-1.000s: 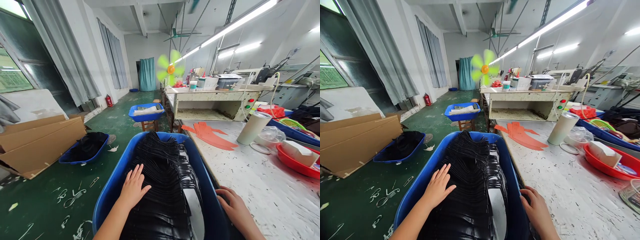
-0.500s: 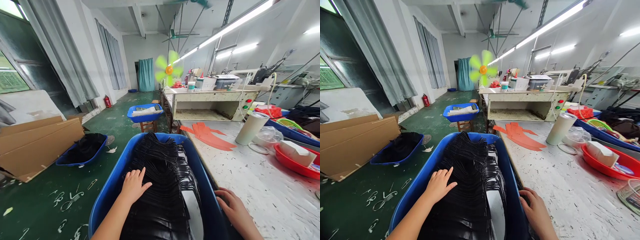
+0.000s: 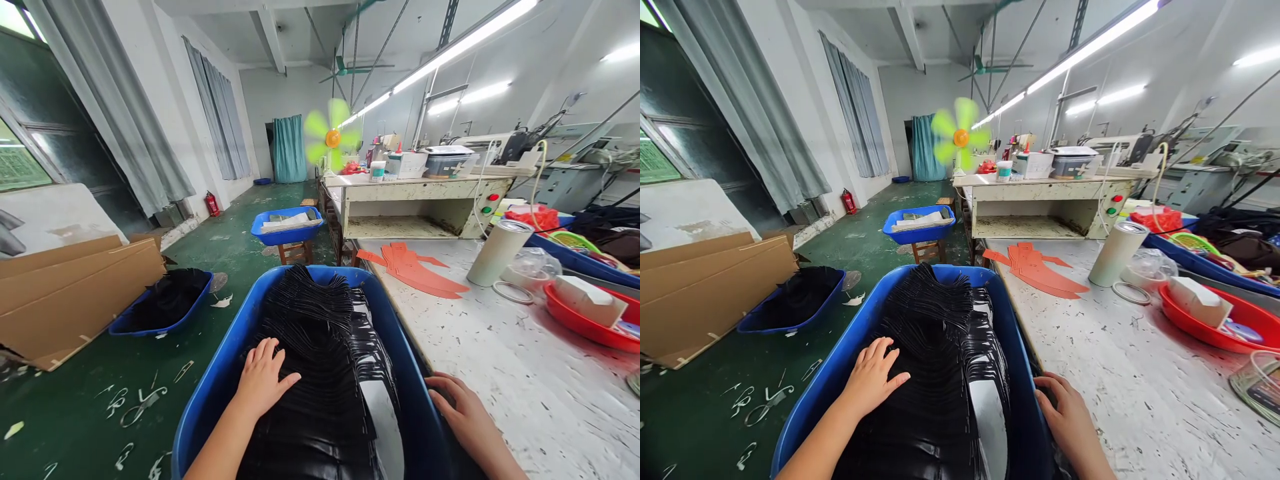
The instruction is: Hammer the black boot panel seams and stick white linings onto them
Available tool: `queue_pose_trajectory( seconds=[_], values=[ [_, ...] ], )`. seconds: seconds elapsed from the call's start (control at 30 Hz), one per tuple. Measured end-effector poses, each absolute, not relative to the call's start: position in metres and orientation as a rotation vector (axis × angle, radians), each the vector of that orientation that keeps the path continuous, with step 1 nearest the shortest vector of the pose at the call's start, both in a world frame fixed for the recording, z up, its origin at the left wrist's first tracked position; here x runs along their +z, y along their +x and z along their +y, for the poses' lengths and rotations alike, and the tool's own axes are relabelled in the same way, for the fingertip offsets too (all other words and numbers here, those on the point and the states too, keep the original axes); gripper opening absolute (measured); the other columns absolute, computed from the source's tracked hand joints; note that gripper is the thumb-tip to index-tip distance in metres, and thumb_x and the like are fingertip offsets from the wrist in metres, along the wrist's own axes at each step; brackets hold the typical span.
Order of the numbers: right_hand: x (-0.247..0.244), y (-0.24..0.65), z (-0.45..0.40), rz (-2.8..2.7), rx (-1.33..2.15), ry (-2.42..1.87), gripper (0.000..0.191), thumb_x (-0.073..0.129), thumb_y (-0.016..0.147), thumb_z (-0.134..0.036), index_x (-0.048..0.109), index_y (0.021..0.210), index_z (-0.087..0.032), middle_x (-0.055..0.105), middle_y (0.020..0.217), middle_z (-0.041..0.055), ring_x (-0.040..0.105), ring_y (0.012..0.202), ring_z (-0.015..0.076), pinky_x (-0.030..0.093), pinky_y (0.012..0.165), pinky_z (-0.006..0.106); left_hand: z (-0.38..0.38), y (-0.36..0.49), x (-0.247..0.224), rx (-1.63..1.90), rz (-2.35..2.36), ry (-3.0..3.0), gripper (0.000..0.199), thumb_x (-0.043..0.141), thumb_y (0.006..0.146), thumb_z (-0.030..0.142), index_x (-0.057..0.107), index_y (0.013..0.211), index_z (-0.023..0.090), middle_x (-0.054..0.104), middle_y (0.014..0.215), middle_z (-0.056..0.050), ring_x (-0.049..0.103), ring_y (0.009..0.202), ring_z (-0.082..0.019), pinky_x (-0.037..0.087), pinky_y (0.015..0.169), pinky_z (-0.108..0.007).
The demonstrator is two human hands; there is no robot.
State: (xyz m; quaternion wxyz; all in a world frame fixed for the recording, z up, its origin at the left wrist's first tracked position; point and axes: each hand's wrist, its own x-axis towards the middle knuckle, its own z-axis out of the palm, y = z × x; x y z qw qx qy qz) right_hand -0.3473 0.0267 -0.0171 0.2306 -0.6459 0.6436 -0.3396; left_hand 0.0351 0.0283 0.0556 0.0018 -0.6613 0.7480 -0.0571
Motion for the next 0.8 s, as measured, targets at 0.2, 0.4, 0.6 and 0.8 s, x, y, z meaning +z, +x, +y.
queue_pose_trajectory(
  seconds=[0.2,0.4,0.6,0.8],
  values=[
    [-0.017,-0.348,0.027,1.771,-0.919,-1.741,0.041,0.042,0.071,-0.053,0.068,0.083,-0.023,0.064,0.105,0.0085,0.057,0.100,0.0276,0.044,0.088,0.040,0.024,0.030,0.053,-0.144,2.382,-2.005,0.054,0.044,0.084,0.058,0.060,0.109,0.012,0.044,0.136,-0.015,0.036,0.127,-0.031,0.029,0.103,-0.046],
    [-0.015,-0.347,0.027,1.769,-0.901,-1.736,0.042,0.042,0.070,-0.054,0.069,0.083,-0.024,0.065,0.104,0.0076,0.058,0.099,0.0274,0.044,0.088,0.040,0.019,0.024,0.055,-0.182,2.368,-2.070,0.056,0.038,0.088,0.054,0.048,0.126,0.014,0.057,0.120,-0.014,0.048,0.111,-0.029,0.034,0.096,-0.045],
    [-0.012,-0.346,0.027,1.762,-0.905,-1.754,0.041,0.043,0.070,-0.054,0.068,0.082,-0.024,0.066,0.101,0.0070,0.059,0.096,0.0265,0.046,0.085,0.037,0.012,0.026,0.054,-0.166,2.341,-2.118,0.052,0.041,0.087,0.053,0.052,0.124,0.018,0.054,0.121,-0.012,0.047,0.112,-0.030,0.038,0.091,-0.046],
    [-0.012,-0.345,0.027,1.763,-0.905,-1.739,0.041,0.042,0.070,-0.054,0.069,0.082,-0.024,0.067,0.101,0.0069,0.059,0.097,0.0278,0.044,0.088,0.041,0.011,0.027,0.055,-0.113,2.355,-2.075,0.049,0.038,0.087,0.055,0.060,0.111,0.019,0.037,0.141,-0.010,0.029,0.130,-0.031,0.031,0.099,-0.049]
  ],
)
